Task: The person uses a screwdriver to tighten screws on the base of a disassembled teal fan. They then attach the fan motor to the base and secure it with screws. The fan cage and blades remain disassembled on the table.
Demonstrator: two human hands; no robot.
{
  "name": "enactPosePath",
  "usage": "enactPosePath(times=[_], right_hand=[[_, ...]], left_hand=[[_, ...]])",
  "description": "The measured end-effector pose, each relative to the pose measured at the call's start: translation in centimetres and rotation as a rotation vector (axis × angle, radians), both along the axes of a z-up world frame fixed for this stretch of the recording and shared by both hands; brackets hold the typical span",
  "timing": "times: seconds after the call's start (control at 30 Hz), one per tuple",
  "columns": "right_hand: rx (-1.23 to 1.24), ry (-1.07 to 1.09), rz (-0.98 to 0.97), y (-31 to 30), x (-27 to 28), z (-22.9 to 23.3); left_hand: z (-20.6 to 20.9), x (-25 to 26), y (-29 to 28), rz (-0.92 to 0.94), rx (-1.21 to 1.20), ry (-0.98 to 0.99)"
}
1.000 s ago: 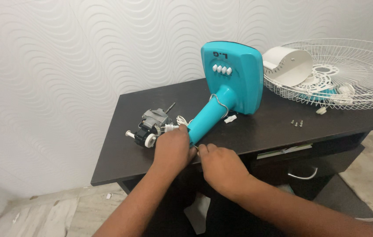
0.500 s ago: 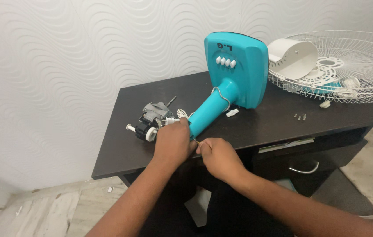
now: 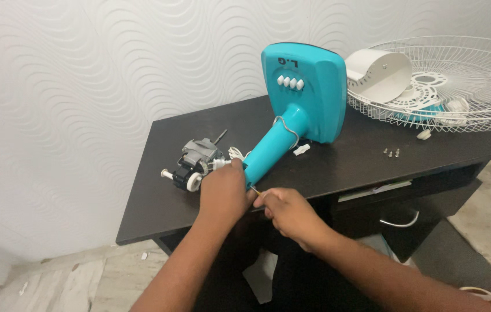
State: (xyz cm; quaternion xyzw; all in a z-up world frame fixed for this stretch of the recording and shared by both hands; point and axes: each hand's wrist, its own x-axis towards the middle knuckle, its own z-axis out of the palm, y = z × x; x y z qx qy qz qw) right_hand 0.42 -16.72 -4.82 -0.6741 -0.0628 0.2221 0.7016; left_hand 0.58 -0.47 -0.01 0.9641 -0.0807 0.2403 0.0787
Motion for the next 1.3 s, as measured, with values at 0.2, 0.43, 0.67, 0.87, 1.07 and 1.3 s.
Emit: enactPosePath(times=[0.2, 0.43, 0.67, 0.87, 1.07, 1.3], right_hand=[[-0.228, -0.520, -0.199, -2.3, -1.5, -1.0], [-0.707, -0.761, -0.432, -6.6, -2.5, 0.6], [-0.871, -0.937, -0.450, -7.6, 0.9, 0.3], [-0.860, -1.104, -0.381, -6.1, 5.4, 0.2], [-0.631, -1.252, -0.561, -3.3, 5.4, 1.1], [-0.495, -1.257, -0.380, 0.4, 2.5, 3.0]], left_hand=[[0.8, -0.3, -0.3, 0.086, -0.047, 0.150], [3.0, -1.1, -0.3, 0.122, -0.237, 0.239], [3.4, -0.7, 1.5, 0.078, -0.642, 0.509], [1.1, 0.3, 3.4, -0.177, -1.324, 0.659], [0.3, 0.8, 5.0, -0.251, -1.639, 0.572], [0.7, 0.4, 5.6, -0.498, -1.972, 0.436]])
